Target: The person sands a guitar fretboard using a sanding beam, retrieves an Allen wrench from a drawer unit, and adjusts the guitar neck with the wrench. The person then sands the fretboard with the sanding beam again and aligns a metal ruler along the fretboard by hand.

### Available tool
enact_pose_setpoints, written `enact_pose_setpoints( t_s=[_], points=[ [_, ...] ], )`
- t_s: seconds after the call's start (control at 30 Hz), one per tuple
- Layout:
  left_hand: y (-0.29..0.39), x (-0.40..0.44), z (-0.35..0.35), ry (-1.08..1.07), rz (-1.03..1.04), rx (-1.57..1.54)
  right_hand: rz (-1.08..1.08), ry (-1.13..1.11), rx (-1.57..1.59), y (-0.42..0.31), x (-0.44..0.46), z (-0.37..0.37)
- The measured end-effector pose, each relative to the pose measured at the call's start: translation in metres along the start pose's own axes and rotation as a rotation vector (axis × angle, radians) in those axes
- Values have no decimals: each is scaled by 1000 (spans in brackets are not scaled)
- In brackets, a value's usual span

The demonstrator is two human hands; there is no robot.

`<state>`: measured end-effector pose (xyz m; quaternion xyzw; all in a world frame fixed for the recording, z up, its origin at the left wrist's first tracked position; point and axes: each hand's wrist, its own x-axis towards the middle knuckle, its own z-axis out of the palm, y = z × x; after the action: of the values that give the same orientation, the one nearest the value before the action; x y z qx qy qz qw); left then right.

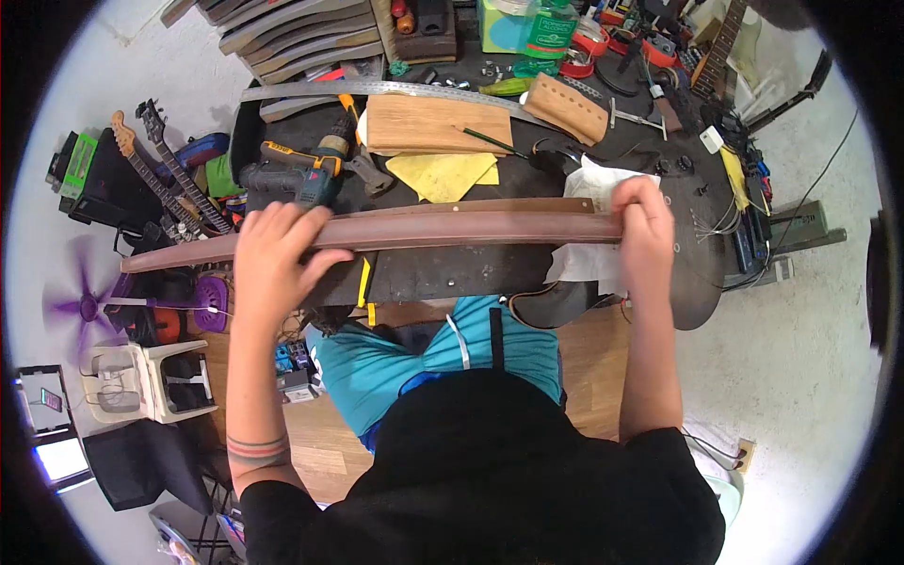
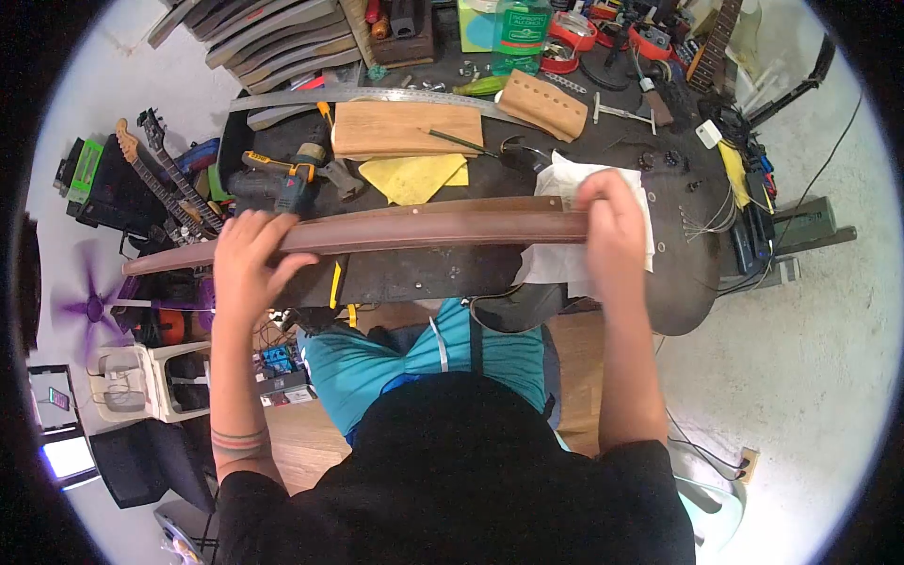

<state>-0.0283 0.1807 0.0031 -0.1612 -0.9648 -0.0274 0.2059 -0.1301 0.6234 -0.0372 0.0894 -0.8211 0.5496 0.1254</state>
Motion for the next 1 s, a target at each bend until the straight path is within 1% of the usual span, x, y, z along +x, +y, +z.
enact_pose_setpoints(
  t_s=[0.07, 0.17, 0.2, 0.27, 0.33, 0.37, 0.4, 0.47, 0.57, 0.6, 0.67, 0.73, 0.77, 0.8, 0.87, 0.93, 0.97, 1.0],
  points=[
    [-8, -5, 2, 2, -5, -20, -32, -65, 15, -6, -3, 4],
    [24, 14, 9, 67, 10, -56, -39, 19, -66, 8, 5, -21],
    [31, 17, 11, 68, 17, -62, -25, 23, -4, 14, 11, -30],
    [39, 21, 16, 71, 28, -79, 61, 36, 7, 23, 14, -36],
    [22, 10, 8, 49, 5, -59, 27, 21, 27, 9, 8, -17],
    [12, 2, 1, 14, -27, -42, -45, 17, -86, 3, 4, -4],
    [3, -3, -3, 24, -26, -48, -54, -34, -45, -6, -2, 7],
    [-1, -7, 1, 54, -30, -63, -102, -44, -31, -3, -3, 10],
    [33, 16, 10, 73, -15, -89, -1, 16, 2, 15, 7, -25],
    [43, 22, 15, 92, -2, -114, -33, 79, -54, 16, 13, -30],
    [41, 21, 14, 105, 20, -94, 66, 89, -97, 17, 13, -32],
    [21, 9, 1, 20, -19, -43, -64, 51, -106, 8, 8, -11],
    [9, 0, -1, 45, -35, -53, -166, -5, -133, 1, 2, 0],
    [2, -3, -3, 71, -39, -44, -102, -46, -55, -7, -3, 11],
    [4, -5, 5, 82, -41, -56, -92, -38, -49, -7, -2, 7],
    [31, 13, 9, 67, -25, -55, -40, 31, -47, 10, 6, -20],
    [45, 21, 13, 115, -1, -90, -14, 65, -46, 18, 10, -31],
    [49, 22, 19, 113, -1, -102, 18, 99, -56, 16, 14, -34]
  ],
)
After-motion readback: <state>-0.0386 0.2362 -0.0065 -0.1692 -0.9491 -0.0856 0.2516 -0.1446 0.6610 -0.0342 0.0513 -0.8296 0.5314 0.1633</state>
